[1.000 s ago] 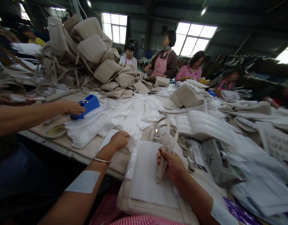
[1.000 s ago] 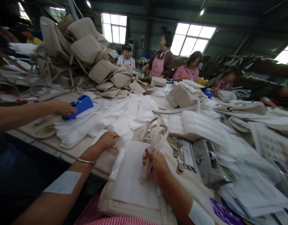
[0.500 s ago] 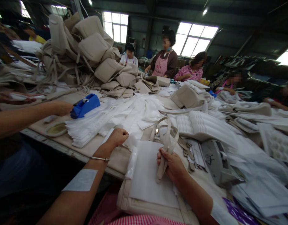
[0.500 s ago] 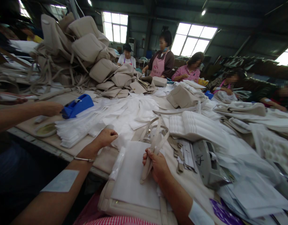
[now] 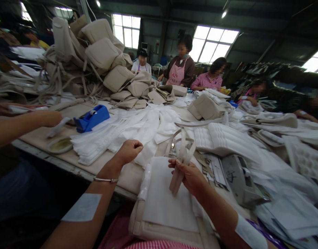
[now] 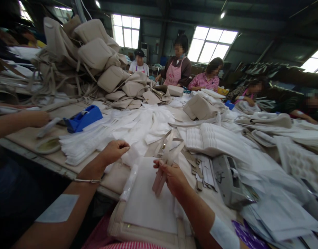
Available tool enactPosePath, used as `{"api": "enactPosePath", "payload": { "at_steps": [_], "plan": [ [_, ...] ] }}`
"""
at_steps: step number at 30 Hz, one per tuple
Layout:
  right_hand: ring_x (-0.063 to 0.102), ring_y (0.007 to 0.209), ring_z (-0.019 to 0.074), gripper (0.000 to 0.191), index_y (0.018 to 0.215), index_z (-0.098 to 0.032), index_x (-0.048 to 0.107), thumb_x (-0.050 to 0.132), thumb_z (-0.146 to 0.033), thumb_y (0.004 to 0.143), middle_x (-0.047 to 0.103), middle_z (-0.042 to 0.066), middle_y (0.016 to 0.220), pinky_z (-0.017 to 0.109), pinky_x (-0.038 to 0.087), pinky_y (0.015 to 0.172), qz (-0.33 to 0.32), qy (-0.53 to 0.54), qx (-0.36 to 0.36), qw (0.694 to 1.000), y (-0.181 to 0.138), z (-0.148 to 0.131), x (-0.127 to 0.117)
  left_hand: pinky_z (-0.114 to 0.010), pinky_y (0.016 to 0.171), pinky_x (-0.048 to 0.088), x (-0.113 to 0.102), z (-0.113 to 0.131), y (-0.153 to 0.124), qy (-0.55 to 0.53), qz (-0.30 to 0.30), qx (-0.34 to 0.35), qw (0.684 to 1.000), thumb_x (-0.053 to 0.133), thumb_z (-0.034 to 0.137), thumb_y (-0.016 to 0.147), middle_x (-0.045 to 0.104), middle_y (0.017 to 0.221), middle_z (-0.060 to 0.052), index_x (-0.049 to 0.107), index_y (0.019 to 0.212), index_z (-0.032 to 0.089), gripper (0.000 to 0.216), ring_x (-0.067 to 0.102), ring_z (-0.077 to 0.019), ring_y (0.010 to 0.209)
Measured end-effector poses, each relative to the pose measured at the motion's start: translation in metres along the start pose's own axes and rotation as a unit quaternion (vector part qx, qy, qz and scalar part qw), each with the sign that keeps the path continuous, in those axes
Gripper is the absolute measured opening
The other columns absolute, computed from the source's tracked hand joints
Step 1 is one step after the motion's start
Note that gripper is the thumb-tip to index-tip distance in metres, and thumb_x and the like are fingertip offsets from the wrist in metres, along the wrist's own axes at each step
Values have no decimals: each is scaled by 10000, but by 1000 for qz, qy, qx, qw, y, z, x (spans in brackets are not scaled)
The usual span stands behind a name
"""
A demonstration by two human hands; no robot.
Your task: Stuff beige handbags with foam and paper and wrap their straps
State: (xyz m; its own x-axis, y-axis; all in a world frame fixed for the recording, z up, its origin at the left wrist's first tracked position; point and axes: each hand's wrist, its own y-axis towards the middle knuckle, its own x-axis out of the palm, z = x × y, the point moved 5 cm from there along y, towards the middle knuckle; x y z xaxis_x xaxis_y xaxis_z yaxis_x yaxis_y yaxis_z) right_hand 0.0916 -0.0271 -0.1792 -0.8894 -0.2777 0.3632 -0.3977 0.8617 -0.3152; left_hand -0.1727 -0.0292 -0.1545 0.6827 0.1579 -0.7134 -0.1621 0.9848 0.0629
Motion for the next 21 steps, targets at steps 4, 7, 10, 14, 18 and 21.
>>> {"api": "enactPosePath", "payload": {
  "at_steps": [4, 7, 10, 14, 18, 21],
  "plan": [
    [578, 844, 187, 278, 770, -164, 743, 781, -422, 676, 691, 52, 938, 281, 416, 713, -77, -121, -54, 988, 12, -22, 35, -246, 604, 432, 9, 32, -3, 14, -4, 44, 999, 517, 299, 781, 692, 688, -25, 714, 776, 151, 246, 601, -160, 648],
    [514, 627, 143, 220, 696, -151, 737, 787, -358, 640, 615, 4, 630, 275, 373, 614, -83, -186, -48, 978, 27, -22, 53, -258, 643, 451, 18, 50, -5, 25, -11, 76, 997, 527, 259, 785, 694, 699, -30, 707, 752, 164, 206, 614, -166, 674],
    [497, 547, 129, 193, 627, -135, 701, 778, -311, 616, 579, -2, 547, 283, 389, 583, -44, -164, -42, 985, 37, -17, 55, -295, 714, 489, 19, 56, -11, 35, 3, 95, 995, 511, 213, 791, 707, 789, -61, 705, 800, 164, 200, 641, -196, 766],
    [595, 591, 151, 238, 721, -121, 706, 795, -308, 607, 660, 39, 665, 300, 458, 615, -41, -42, -8, 998, 34, -11, 51, -402, 1069, 383, 15, 68, -27, 63, 15, 207, 976, 572, 95, 689, 517, 1400, -116, 588, 1249, 180, 567, 439, -273, 1310],
    [641, 615, 163, 285, 763, -118, 689, 835, -303, 604, 670, 41, 691, 296, 487, 631, -64, 38, 14, 997, 17, -14, 58, -488, 1154, 252, 23, 77, -31, 70, 2, 298, 952, 532, 56, 725, 505, 1436, -71, 525, 1333, 229, 632, 330, -265, 1403],
    [639, 595, 162, 325, 786, -121, 680, 846, -342, 616, 655, 35, 639, 278, 482, 605, -72, 56, 16, 996, 4, -19, 63, -448, 1133, 299, 23, 77, -26, -18, 26, 291, 956, 435, 54, 804, 700, 1169, -58, 664, 1121, 216, 424, 533, -216, 1250]
  ]
}}
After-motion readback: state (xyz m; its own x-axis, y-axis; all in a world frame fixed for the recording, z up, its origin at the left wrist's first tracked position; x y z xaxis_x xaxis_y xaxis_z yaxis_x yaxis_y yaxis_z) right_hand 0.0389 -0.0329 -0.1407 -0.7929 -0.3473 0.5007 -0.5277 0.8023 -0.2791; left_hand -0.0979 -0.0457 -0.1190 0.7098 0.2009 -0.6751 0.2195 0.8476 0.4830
